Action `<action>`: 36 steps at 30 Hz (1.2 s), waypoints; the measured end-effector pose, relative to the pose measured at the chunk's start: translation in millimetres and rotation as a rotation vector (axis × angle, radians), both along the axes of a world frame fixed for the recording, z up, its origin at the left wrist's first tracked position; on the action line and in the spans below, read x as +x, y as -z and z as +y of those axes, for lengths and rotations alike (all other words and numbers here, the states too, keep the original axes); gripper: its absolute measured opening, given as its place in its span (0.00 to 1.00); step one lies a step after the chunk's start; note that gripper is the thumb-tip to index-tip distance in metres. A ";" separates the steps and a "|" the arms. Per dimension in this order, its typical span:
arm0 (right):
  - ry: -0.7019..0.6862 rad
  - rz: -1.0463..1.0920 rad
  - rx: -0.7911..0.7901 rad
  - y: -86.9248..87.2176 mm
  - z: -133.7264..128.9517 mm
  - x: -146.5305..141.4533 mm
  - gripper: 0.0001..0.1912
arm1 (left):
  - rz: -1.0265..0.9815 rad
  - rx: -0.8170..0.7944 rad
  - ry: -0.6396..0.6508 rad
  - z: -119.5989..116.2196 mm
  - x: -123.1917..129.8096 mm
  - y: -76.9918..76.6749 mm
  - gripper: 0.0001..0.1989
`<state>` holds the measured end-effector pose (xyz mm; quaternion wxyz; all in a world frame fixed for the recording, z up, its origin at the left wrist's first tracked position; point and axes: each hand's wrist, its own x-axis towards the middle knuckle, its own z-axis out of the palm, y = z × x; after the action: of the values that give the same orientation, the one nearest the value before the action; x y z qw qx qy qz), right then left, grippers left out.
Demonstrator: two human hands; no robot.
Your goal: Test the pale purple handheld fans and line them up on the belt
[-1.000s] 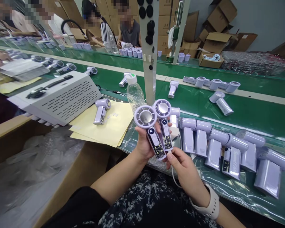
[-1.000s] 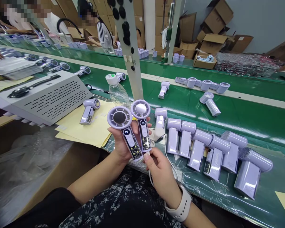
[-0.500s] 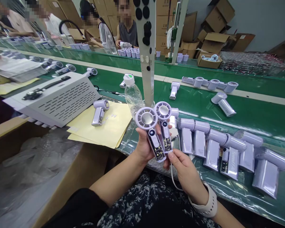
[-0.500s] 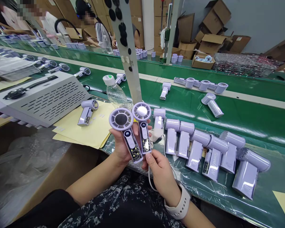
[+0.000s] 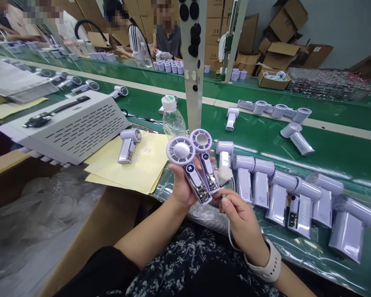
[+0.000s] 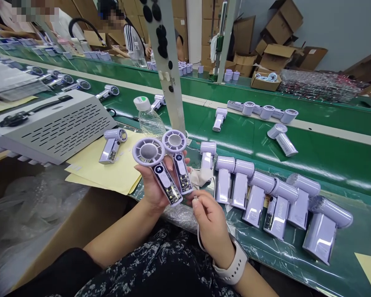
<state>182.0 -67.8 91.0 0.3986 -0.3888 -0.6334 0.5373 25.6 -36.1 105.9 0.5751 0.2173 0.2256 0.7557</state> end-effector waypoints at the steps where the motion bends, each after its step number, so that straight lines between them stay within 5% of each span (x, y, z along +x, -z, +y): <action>1: 0.010 -0.001 -0.019 0.7 0.9 -1.2 0.21 | 0.001 0.003 0.016 -0.8 -1.0 0.3 0.35; 13: -0.111 0.011 -0.226 0.3 -0.4 -8.2 0.25 | -0.019 0.003 0.075 -5.4 -3.6 -4.8 0.35; 22: -0.011 0.203 -0.405 7.9 -20.0 -16.6 0.26 | 0.029 0.042 0.064 -12.7 7.5 7.0 0.36; 28: -0.078 0.024 -0.201 0.3 -7.3 -13.4 0.24 | 0.032 0.049 0.042 -10.8 1.5 7.4 0.35; 34: -0.055 -0.097 0.152 -7.8 11.7 -14.3 0.16 | 0.181 0.152 -0.276 2.2 -23.7 0.7 0.34; 36: -0.052 -0.138 0.182 -17.8 23.3 -18.5 0.16 | 0.242 0.201 -0.274 1.9 -31.5 9.2 0.36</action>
<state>163.4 -44.5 108.8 0.3738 -0.3704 -0.7153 0.4598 -5.9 -34.2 96.7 0.4109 0.3301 0.2439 0.8141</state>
